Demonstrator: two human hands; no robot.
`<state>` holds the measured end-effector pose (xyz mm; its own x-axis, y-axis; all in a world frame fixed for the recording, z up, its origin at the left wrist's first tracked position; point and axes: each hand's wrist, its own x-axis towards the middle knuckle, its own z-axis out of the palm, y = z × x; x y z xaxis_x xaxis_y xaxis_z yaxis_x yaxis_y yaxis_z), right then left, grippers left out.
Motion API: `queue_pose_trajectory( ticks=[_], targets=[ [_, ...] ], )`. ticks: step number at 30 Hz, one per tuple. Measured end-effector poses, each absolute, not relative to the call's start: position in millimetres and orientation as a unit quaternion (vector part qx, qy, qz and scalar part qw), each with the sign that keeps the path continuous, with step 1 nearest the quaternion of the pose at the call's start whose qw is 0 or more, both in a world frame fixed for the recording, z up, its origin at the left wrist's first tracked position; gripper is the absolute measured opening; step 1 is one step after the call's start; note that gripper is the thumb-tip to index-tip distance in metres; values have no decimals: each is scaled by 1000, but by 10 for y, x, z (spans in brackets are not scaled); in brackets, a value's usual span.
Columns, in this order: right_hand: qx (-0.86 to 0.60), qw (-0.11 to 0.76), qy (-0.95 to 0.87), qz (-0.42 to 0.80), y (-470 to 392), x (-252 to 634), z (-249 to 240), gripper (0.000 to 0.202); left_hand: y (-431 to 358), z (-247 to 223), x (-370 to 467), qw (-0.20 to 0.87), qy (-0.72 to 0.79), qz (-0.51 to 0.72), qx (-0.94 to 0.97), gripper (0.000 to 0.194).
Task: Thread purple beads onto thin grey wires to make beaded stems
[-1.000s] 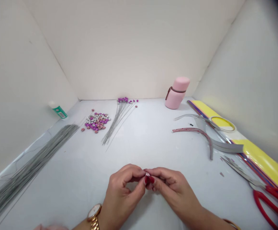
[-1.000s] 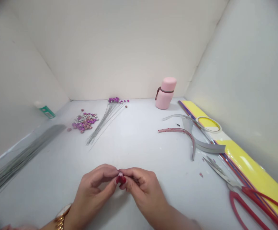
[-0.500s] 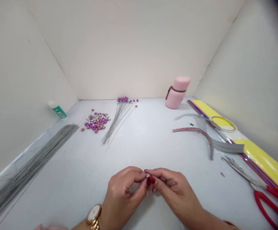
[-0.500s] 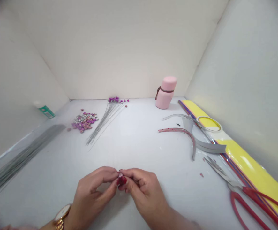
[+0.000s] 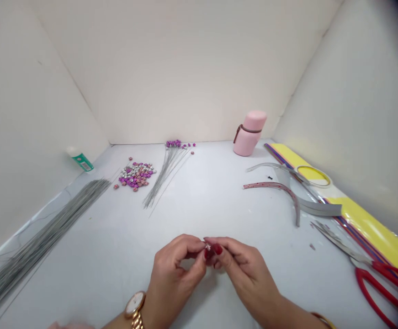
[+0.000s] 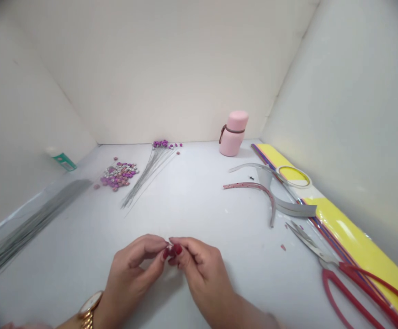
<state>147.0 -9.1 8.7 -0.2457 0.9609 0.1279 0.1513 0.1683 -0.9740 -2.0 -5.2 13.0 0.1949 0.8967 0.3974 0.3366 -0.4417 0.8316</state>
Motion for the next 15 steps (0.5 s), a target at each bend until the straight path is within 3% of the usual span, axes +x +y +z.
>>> queue_pose_trajectory(
  ticks=[5, 15],
  targets=[
    [-444, 410, -577, 550, -54, 1471, 103, 22, -55, 144, -28, 429, 431, 458, 649, 11],
    [-456, 448, -584, 500, -73, 1474, 35, 17, -86, 130, -36, 406, 447, 458, 652, 17]
  ],
)
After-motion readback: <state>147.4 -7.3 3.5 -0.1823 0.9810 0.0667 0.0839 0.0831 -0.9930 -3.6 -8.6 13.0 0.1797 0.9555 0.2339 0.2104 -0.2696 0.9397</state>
